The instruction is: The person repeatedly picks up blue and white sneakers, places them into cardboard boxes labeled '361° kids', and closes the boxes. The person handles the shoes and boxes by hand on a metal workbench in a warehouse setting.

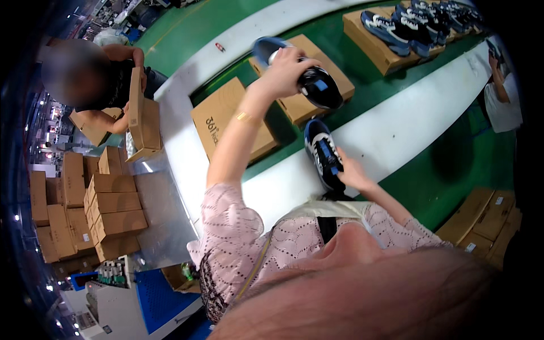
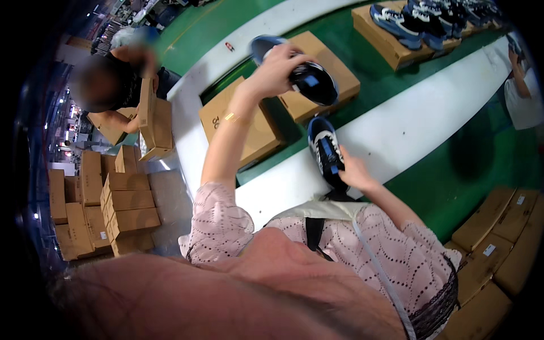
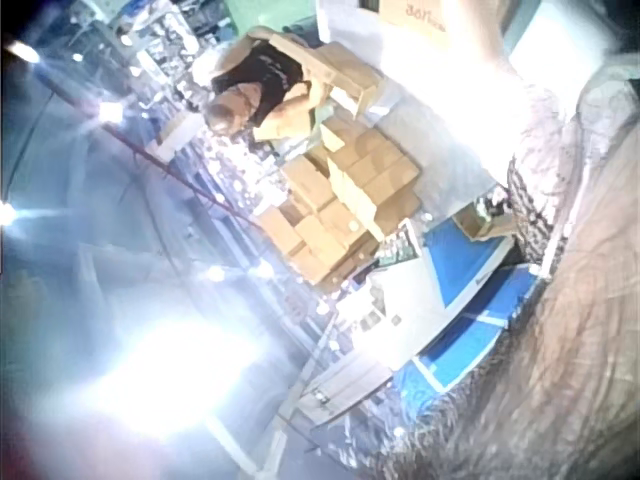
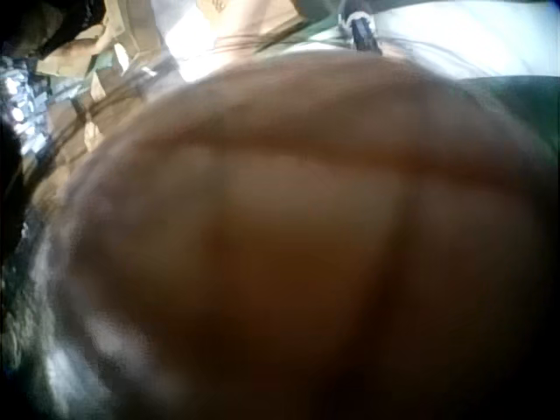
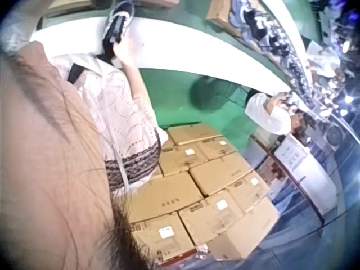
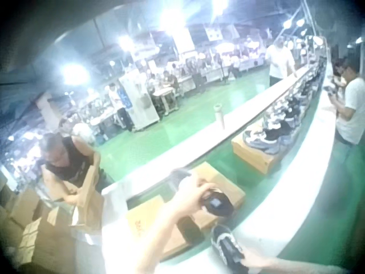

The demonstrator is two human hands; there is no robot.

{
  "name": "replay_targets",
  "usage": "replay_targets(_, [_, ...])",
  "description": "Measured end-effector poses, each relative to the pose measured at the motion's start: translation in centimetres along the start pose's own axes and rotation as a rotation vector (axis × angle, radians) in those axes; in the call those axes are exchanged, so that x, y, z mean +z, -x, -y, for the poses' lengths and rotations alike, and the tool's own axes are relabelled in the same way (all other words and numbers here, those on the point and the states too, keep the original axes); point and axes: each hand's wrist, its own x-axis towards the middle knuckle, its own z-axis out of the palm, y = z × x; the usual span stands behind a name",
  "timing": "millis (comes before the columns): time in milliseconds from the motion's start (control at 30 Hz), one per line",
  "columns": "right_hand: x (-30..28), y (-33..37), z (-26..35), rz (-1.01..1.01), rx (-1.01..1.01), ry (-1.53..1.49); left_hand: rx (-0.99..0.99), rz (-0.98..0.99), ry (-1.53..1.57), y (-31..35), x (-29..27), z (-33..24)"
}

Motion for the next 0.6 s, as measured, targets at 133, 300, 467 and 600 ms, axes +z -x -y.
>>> replay_targets(133, [-4.7,-0.3,1.2,0.096,-0.263,-0.114,-0.428,0.253,0.263,-3.8,10.7,7.9])
replay_targets(300, [-9.6,-2.2,4.9,0.037,-0.374,-0.305,-0.610,-0.133,0.627,1.8,12.0,11.0])
replay_targets(467, [-9.8,-13.2,10.2,-0.198,-0.424,-0.235,-1.073,-0.488,1.055,10.8,8.5,10.5])
replay_targets(600, [-8.0,-22.7,11.4,-0.182,-0.160,0.287,-1.261,-0.398,1.438,12.7,15.4,7.5])
